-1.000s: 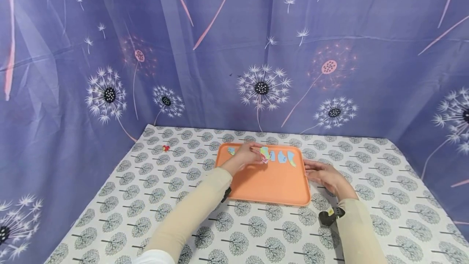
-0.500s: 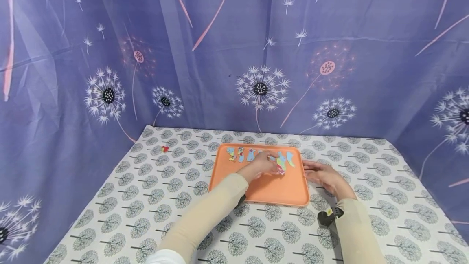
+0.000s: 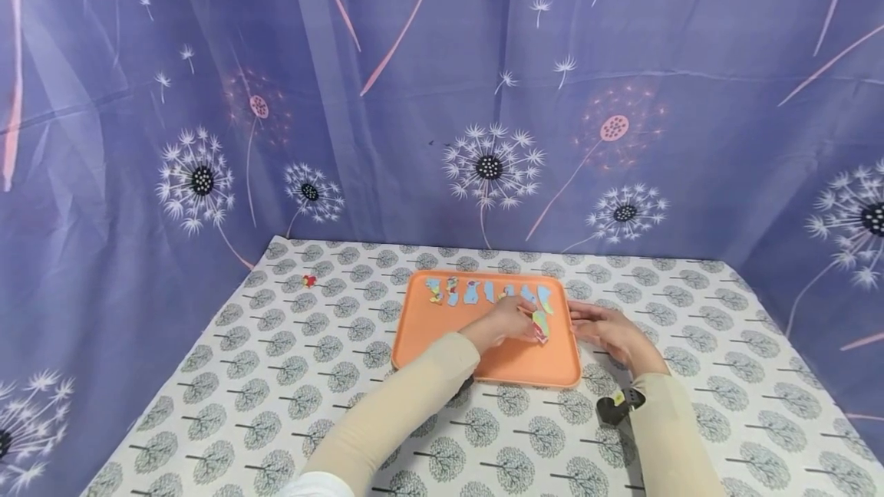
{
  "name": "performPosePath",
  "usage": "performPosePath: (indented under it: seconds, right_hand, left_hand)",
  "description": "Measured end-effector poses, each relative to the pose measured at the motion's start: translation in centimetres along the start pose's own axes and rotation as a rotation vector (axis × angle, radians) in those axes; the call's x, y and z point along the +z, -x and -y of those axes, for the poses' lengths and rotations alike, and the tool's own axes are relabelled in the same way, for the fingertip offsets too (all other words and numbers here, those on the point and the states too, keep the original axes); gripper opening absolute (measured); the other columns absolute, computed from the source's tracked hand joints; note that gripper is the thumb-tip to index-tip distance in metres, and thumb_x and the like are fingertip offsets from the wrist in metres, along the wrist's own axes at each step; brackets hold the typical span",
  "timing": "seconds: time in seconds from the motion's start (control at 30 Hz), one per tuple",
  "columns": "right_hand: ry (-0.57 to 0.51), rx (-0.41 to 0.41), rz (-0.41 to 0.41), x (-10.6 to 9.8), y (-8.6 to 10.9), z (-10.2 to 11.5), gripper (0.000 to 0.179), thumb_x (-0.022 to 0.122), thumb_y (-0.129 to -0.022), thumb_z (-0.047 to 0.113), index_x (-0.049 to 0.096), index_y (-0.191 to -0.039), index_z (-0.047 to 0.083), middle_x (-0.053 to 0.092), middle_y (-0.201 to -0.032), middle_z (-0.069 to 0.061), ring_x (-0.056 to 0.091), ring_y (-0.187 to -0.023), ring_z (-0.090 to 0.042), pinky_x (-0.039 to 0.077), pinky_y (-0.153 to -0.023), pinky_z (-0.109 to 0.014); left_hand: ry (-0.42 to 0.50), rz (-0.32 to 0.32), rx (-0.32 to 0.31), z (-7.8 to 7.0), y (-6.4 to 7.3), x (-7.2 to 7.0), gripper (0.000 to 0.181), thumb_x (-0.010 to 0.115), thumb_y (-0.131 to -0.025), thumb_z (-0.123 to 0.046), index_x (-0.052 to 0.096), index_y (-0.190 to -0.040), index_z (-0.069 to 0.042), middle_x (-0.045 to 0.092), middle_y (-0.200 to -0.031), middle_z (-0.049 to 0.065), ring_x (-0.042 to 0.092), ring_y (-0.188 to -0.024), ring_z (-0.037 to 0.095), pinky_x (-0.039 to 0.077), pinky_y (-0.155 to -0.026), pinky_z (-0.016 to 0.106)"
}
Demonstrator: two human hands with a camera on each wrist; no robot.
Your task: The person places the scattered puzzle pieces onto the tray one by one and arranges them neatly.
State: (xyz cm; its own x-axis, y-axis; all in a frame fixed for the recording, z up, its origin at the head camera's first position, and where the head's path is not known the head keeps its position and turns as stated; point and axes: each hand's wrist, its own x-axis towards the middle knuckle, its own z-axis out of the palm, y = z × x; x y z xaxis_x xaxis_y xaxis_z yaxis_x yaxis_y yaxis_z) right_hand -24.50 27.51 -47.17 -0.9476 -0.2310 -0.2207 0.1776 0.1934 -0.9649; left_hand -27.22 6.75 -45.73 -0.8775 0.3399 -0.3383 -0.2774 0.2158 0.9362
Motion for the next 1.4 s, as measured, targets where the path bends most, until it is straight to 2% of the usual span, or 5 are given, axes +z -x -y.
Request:
performPosePath:
  seconds: [0.27, 0.67, 0.83, 1.13, 1.4]
  right_hand:
    - [0.0, -0.001, 0.003, 0.0, -0.1, 0.0, 0.067, 0.062, -0.089, 0.001, 0.028, -0.146, -0.008, 0.047, -0.134, -0.027, 0.06, -0.106, -0.017, 0.052, -0.097, -0.031]
    - [0.001, 0.005, 0.004, 0.0, -0.1, 0.2, 0.067, 0.061, -0.09, 0.0, 0.027, -0.147, -0.007, 0.044, -0.137, -0.029, 0.06, -0.106, -0.017, 0.052, -0.096, -0.032]
    - [0.017, 0.008, -0.003, 0.0, -0.1, 0.1, 0.067, 0.061, -0.09, 0.001, 0.028, -0.147, -0.006, 0.045, -0.137, -0.028, 0.059, -0.108, -0.018, 0.051, -0.099, -0.035]
    - [0.025, 0.023, -0.017, 0.0, 0.0, -0.2, 0.068, 0.062, -0.09, 0.002, 0.028, -0.148, -0.005, 0.046, -0.137, -0.025, 0.059, -0.106, -0.014, 0.051, -0.099, -0.035]
    - [-0.009, 0.013, -0.012, 0.1, -0.1, -0.1, 0.068, 0.062, -0.089, 0.0, 0.028, -0.146, -0.007, 0.046, -0.136, -0.027, 0.06, -0.102, -0.011, 0.053, -0.096, -0.03]
  left_hand:
    - [-0.054, -0.002, -0.032, 0.2, 0.1, 0.6, 0.042, 0.055, -0.077, 0.024, 0.059, -0.115, 0.007, 0.059, -0.09, 0.012, 0.069, -0.075, 0.027, 0.061, -0.065, 0.027]
    - [-0.058, 0.008, 0.005, 0.2, 0.4, 0.7, 0.031, 0.064, -0.08, 0.018, 0.06, -0.11, 0.009, 0.059, -0.087, 0.011, 0.07, -0.078, 0.03, 0.061, -0.065, 0.026]
    - [-0.101, 0.01, 0.017, 0.2, 0.6, 0.2, 0.031, 0.066, -0.082, 0.013, 0.061, -0.113, 0.008, 0.061, -0.093, 0.012, 0.07, -0.08, 0.03, 0.061, -0.067, 0.028]
    - [-0.069, 0.031, 0.018, -0.2, 0.8, -2.0, 0.039, 0.066, -0.082, 0.011, 0.058, -0.12, 0.009, 0.063, -0.095, 0.014, 0.069, -0.083, 0.03, 0.062, -0.069, 0.028]
    - [-0.047, 0.003, 0.074, -0.7, 1.4, -5.9, 0.04, 0.063, -0.086, 0.008, 0.056, -0.126, 0.007, 0.067, -0.106, 0.02, 0.068, -0.091, 0.034, 0.061, -0.075, 0.033]
